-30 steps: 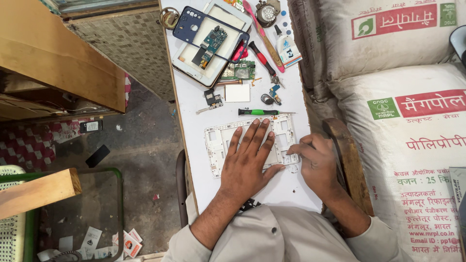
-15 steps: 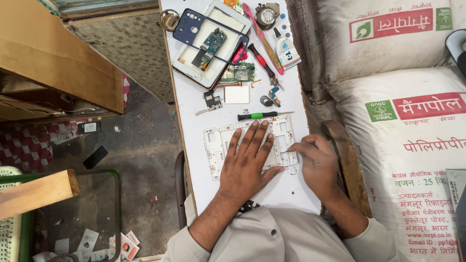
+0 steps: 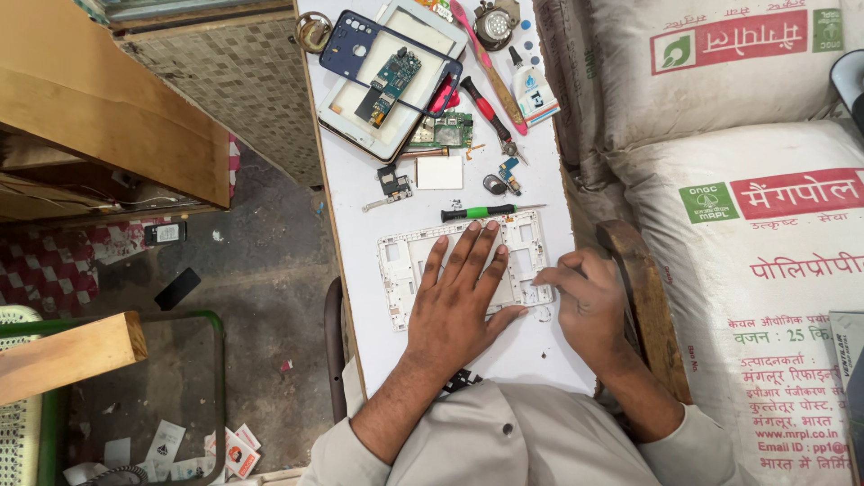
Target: The person works at a repair bench, holding a white phone mid-frame steady with one hand while prying at its edge with a small tool in the other hand. They then lift the frame, work along its edges, and finally manipulate a black plastic phone component with both hands.
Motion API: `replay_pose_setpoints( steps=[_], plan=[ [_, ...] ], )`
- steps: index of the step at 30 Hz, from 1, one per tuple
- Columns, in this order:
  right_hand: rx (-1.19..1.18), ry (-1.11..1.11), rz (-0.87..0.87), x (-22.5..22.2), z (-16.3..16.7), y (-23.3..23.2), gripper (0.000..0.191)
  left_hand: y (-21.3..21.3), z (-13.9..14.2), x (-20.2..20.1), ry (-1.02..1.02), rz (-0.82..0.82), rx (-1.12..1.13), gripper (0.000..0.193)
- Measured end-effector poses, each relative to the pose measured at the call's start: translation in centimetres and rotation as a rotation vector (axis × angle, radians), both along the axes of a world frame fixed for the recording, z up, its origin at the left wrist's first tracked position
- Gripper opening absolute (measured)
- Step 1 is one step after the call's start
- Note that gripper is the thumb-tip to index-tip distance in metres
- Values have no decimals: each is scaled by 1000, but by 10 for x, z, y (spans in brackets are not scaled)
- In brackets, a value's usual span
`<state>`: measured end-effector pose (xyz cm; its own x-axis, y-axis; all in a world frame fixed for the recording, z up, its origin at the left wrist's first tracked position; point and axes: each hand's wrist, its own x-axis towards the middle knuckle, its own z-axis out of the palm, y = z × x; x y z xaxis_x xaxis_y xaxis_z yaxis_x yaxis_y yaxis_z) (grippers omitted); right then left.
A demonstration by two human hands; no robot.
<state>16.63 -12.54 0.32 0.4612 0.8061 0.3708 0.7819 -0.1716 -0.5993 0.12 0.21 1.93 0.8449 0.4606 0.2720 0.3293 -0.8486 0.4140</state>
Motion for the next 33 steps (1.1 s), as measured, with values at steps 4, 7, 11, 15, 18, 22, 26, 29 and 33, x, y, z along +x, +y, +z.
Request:
replay_pose_setpoints(
  steps=[4, 7, 11, 15, 18, 22, 26, 29, 33],
  plan=[
    [1, 177, 1, 2, 1, 1, 43, 0, 1, 1, -6, 2, -7, 72],
    [21, 31, -3, -1, 1, 0, 41, 0, 1, 0, 6, 0, 8, 72],
    [-14, -8, 9, 0, 3, 3, 40, 0, 2, 1, 4, -1, -16, 73],
    [3, 41, 10, 1, 6, 2, 42, 1, 2, 1, 3, -2, -2, 73],
    [4, -9, 4, -2, 6, 2, 41, 0, 1, 0, 5, -1, -6, 74],
    [2, 34, 37, 2, 5, 3, 39, 0, 1, 1, 11, 0, -11, 74],
    [0, 104, 15, 1, 4, 1, 43, -1, 0, 1, 10, 7, -2, 74],
    [-12, 13, 27, 1, 4, 2, 41, 0, 0, 0, 8, 0, 6, 74],
    [-24, 92, 26, 3, 6, 2, 42, 0, 2, 1, 4, 1, 3, 74]
  ],
)
